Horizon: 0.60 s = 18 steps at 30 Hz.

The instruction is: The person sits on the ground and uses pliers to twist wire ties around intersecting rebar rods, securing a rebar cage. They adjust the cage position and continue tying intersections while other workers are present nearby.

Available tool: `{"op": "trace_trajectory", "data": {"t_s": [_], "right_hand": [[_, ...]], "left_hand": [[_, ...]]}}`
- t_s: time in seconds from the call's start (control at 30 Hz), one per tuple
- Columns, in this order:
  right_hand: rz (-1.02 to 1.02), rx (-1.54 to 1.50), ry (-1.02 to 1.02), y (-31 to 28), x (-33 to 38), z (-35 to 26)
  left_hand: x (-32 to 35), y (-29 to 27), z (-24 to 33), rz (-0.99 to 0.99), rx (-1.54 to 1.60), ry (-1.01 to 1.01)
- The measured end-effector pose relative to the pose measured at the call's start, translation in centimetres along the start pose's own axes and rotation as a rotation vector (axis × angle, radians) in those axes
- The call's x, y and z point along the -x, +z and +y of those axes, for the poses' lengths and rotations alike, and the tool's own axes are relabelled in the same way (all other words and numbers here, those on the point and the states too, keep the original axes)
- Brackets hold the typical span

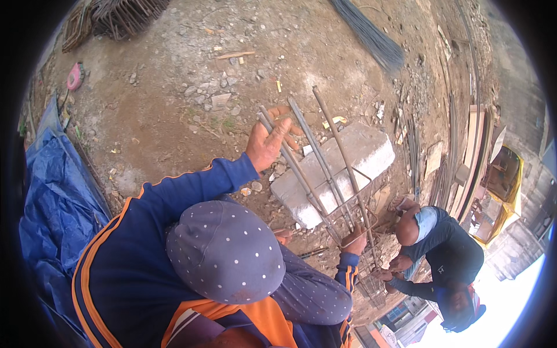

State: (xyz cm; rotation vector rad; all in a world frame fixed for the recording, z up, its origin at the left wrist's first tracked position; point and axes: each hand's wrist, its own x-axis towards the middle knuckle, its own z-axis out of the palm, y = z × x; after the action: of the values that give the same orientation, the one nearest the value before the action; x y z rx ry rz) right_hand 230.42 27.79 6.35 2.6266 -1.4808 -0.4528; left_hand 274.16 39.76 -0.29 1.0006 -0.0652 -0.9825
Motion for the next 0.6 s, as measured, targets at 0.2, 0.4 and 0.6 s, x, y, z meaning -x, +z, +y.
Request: {"op": "trace_trajectory", "data": {"t_s": [0.2,0.4,0.6], "right_hand": [[0.317,-0.072,-0.117,-1.5,0.9,-2.8],[0.11,-0.55,-0.018,-1.9,2.7,-5.2],[0.06,-0.738,-0.049,-1.4,2.4,-7.0]], "left_hand": [[0.5,-1.9,-0.1,0.031,-0.177,0.072],[2.0,-1.4,1.4,0.12,-0.15,-0.019],[2.3,-1.4,2.2,0.123,-0.127,-0.038]]}}
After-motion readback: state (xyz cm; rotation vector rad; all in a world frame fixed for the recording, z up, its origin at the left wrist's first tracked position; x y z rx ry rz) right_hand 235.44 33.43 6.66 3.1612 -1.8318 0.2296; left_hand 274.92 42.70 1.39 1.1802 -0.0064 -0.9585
